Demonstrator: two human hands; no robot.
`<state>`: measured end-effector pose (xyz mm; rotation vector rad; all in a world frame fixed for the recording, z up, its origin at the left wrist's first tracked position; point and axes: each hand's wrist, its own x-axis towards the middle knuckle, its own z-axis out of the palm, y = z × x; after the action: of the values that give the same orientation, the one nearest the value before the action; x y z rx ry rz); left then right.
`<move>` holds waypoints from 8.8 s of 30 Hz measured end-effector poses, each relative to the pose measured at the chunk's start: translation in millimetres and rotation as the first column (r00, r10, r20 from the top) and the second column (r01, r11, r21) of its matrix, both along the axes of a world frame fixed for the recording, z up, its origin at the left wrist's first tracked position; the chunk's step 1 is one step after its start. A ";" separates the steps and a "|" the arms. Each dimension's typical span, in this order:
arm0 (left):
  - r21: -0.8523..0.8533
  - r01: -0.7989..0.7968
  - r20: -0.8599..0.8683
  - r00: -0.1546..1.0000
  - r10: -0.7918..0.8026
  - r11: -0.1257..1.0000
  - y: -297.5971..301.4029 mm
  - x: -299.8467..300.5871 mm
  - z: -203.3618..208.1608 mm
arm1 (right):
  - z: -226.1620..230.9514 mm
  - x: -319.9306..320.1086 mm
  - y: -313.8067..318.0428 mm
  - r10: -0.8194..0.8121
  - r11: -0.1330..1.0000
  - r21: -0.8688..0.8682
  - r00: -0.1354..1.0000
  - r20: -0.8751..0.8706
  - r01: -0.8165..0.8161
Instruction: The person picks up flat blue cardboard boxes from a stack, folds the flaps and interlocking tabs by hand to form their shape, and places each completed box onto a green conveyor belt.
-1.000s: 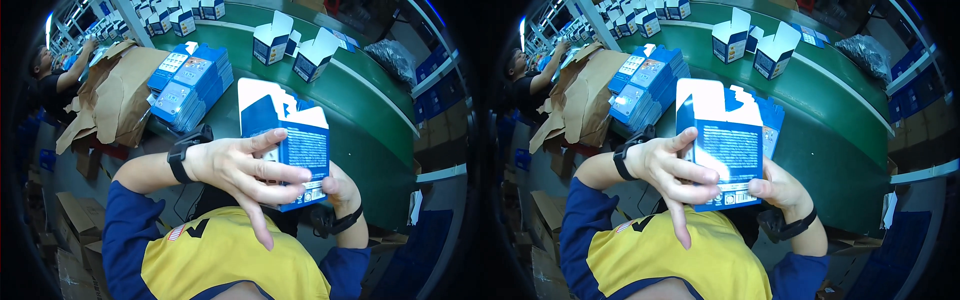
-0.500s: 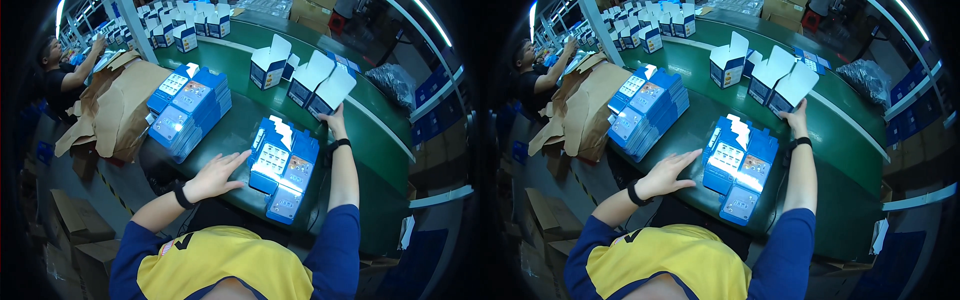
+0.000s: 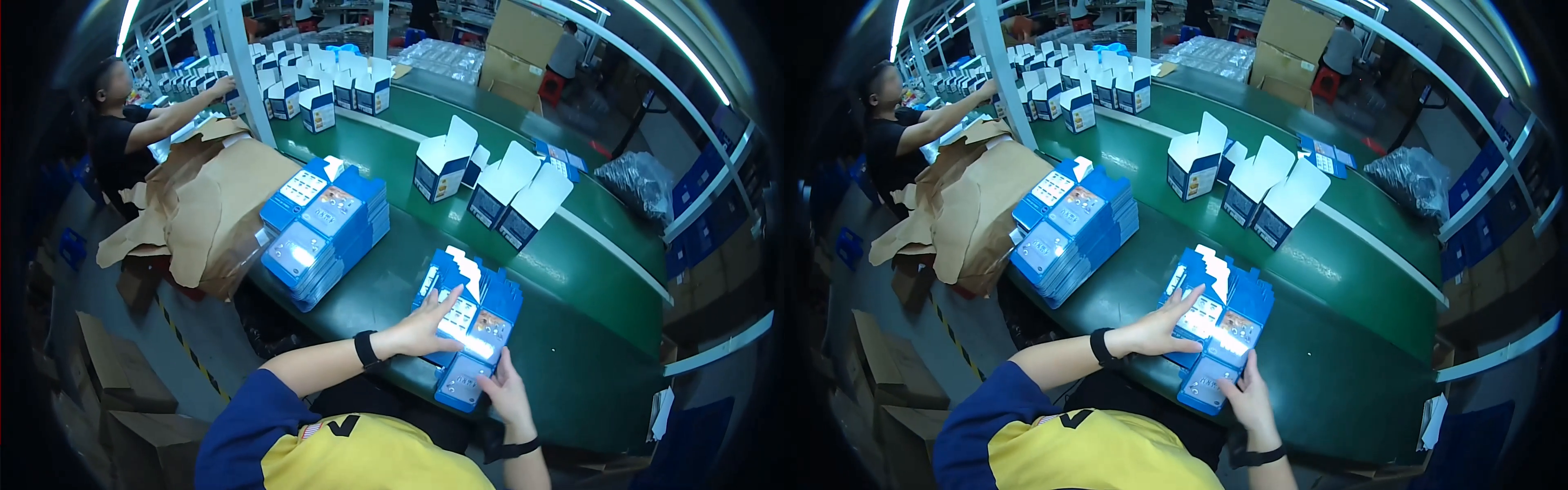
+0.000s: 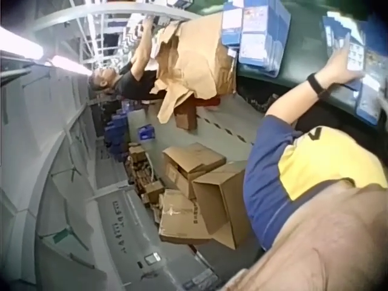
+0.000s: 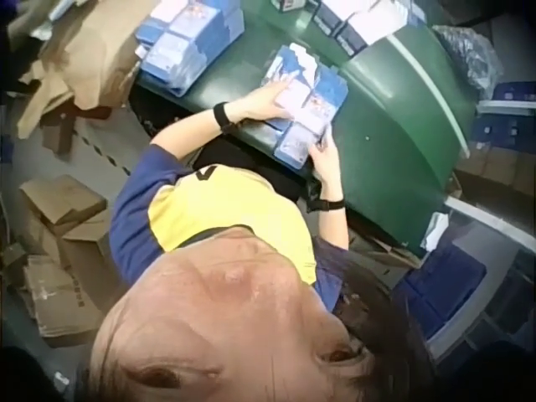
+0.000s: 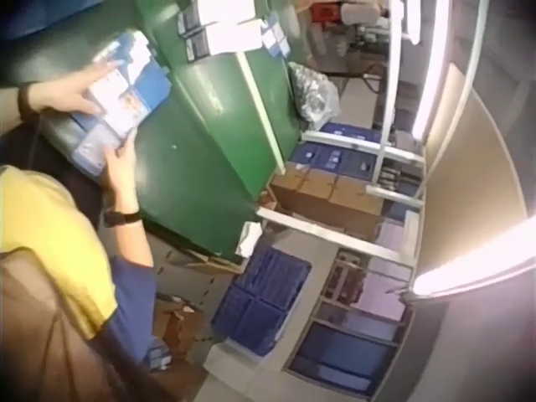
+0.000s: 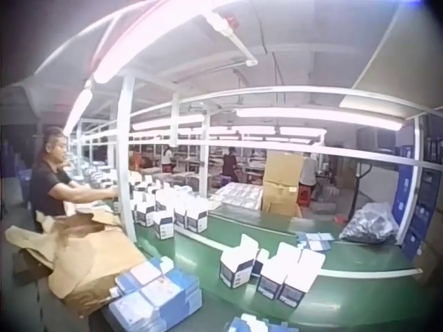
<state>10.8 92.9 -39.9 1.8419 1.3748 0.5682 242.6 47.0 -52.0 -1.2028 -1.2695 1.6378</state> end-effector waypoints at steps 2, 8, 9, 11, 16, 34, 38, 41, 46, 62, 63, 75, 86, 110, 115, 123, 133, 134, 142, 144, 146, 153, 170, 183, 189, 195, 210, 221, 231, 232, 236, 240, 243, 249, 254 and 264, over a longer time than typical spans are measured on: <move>-0.058 -0.093 -0.009 0.996 0.092 0.994 -5.3 5.5 7.7 | 0.0 -16.3 -8.1 -0.050 0.983 0.183 0.901 0.432 -0.034; 0.422 -0.401 0.356 0.898 0.258 0.813 -18.9 1.5 14.0 | 20.5 -54.2 -23.6 -0.316 0.857 0.516 0.809 0.495 0.019; 0.199 -0.456 0.586 0.765 0.267 0.867 -17.8 -3.6 24.0 | 29.4 -57.4 -28.1 -0.328 0.841 0.512 0.917 0.228 0.173; -0.255 -0.350 0.865 0.334 0.375 0.901 -19.1 -12.0 41.4 | 42.9 -62.8 -37.2 -0.327 0.812 0.376 0.881 -0.342 0.447; -0.115 -0.245 0.797 0.556 0.236 0.963 -40.0 -10.4 50.8 | 43.7 -69.0 -54.5 -0.005 0.854 0.521 1.000 -0.014 0.012; -0.075 -0.305 0.786 0.567 0.244 0.949 -69.9 -14.5 78.3 | 82.4 -46.6 -37.2 -0.063 0.577 0.778 0.936 0.346 -0.249; -0.081 -0.327 0.741 0.612 0.276 0.942 -68.4 -9.3 74.7 | 76.7 -57.6 -47.5 0.042 0.570 0.720 0.890 0.455 -0.395; -0.101 -0.230 0.789 0.575 0.218 0.968 -71.7 -4.3 85.3 | 76.7 -59.0 -42.0 0.043 0.676 0.710 0.972 0.230 -0.198; 0.408 0.416 0.787 0.291 -0.544 0.813 -98.5 6.6 67.8 | 79.1 -60.7 -9.8 -0.065 0.745 0.652 0.988 -0.140 0.141; 0.705 -0.039 0.150 0.984 -0.094 0.708 -68.8 -26.2 60.3 | 96.7 -50.1 -28.8 0.274 0.785 0.610 0.944 -0.184 -0.109; 0.715 -0.050 0.182 0.976 -0.116 0.697 -68.1 -25.1 60.1 | 96.5 -50.5 -28.8 0.240 0.820 0.567 0.946 -0.218 -0.077; 0.727 0.070 0.145 0.957 -0.252 0.683 -77.2 -10.7 65.9 | 83.0 -77.8 -25.3 -0.112 0.944 0.011 0.351 -0.930 0.329; 0.648 -0.021 0.374 0.880 -0.294 0.761 -72.3 -1.9 74.3 | 67.2 -35.4 -2.9 -0.001 0.366 0.918 0.987 0.164 -0.152; 0.667 0.115 0.289 0.871 -0.397 0.736 -68.0 -12.7 87.5 | 92.6 -55.8 -16.6 0.112 0.794 0.608 0.982 -0.150 0.003; 0.739 0.017 0.243 0.926 -0.289 0.674 -70.1 -0.2 77.7 | 96.4 -62.0 -21.4 0.030 0.815 0.565 0.964 -0.265 0.130; 0.519 0.290 0.299 0.820 -0.489 0.804 -70.1 -34.2 93.8 | 107.8 -54.3 -24.1 0.185 0.891 0.448 0.958 -0.219 -0.070; 0.907 0.247 -0.034 0.852 -0.523 0.342 -67.1 -31.8 97.9 | 111.4 -37.1 -3.8 0.129 0.926 0.377 0.963 -0.236 -0.031; 0.929 0.255 -0.080 0.845 -0.528 0.267 -69.0 -25.3 101.0 | 112.1 -27.4 3.4 0.124 0.924 0.381 0.964 -0.237 -0.025; 0.804 0.162 -0.255 0.963 0.085 0.572 1.5 -51.9 57.5 | 114.7 -15.5 125.4 0.244 0.969 0.014 0.962 0.121 -0.247; 0.499 -0.135 -0.045 0.983 0.181 0.856 11.1 -45.0 36.3 | 88.2 -6.7 188.0 -0.146 0.852 0.521 0.929 0.339 -0.056; 0.297 -0.212 -0.010 0.974 0.225 0.931 16.3 -36.7 11.3 | 56.5 11.3 257.6 -0.440 0.658 0.753 0.799 0.410 -0.024; 0.178 -0.126 -0.258 0.951 0.169 0.976 2.2 -8.3 -8.7 | -19.0 27.3 293.9 -0.402 0.881 0.449 0.732 0.551 0.146; -0.203 -0.213 0.818 0.499 0.285 0.956 -41.7 -18.8 26.8 | 28.5 -38.1 -18.7 -0.414 0.807 0.330 0.868 -0.275 0.490; 0.080 -0.372 0.758 0.625 0.186 0.925 -71.4 -9.8 72.0 | 55.0 -52.4 -40.3 -0.095 0.408 0.887 0.956 0.277 -0.216; -0.147 0.034 0.812 0.574 0.101 0.988 -81.1 -6.3 85.1 | 58.7 -56.4 -23.8 -0.091 0.830 0.486 0.926 -0.367 0.274; -0.036 0.402 0.543 0.776 -0.320 0.915 -79.0 2.9 53.6 | 57.1 -62.9 -1.7 -0.183 0.810 0.484 0.927 -0.328 0.331; 0.678 -0.010 0.298 0.918 -0.263 0.735 -67.5 -9.7 56.0 | 83.0 -51.5 -25.1 -0.161 0.858 0.481 0.984 -0.081 0.180; 0.637 0.025 0.346 0.884 -0.315 0.771 -69.3 -4.0 59.5 | 79.7 -58.4 -21.8 -0.006 0.866 0.412 0.830 -0.557 0.283; 0.518 -0.076 0.579 0.764 -0.284 0.852 -69.6 -4.8 62.0 | 83.0 -42.7 -2.3 0.045 0.366 0.917 0.987 0.151 -0.157; 0.568 -0.075 0.542 0.784 -0.304 0.819 -68.7 -5.7 64.5 | 83.3 -46.3 -5.2 -0.008 0.427 0.897 0.992 0.129 -0.113; 0.709 0.002 0.351 0.866 -0.356 0.705 -63.8 -14.1 72.6 | 90.5 -61.1 -11.9 -0.044 0.725 0.687 0.998 -0.032 0.054; 0.757 0.148 0.122 0.925 -0.361 0.636 -65.6 -18.6 75.5 | 87.5 -57.2 -7.9 -0.027 0.741 0.670 0.995 0.101 -0.048; 0.724 0.144 0.124 0.934 -0.334 0.674 -67.3 -19.0 76.3 | 88.5 -57.8 -6.8 -0.026 0.700 0.701 0.977 0.213 -0.134; 0.670 0.103 0.270 0.889 -0.370 0.735 -56.6 -20.1 70.0 | 87.1 -54.6 -11.0 -0.020 0.876 0.467 0.976 -0.218 0.122; 0.717 0.044 0.271 0.902 -0.336 0.696 -62.7 -3.2 62.8 | 86.4 -51.3 -11.8 -0.079 0.852 0.500 0.983 -0.168 0.154; 0.668 0.202 0.266 0.834 -0.484 0.716 -59.1 -15.7 57.9 | 106.7 -48.5 -17.4 0.159 0.863 0.498 0.983 -0.095 -0.091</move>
<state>-4.8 33.7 18.1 2.2321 0.5222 1.2405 194.1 29.6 54.7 -0.6968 -1.5817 1.3345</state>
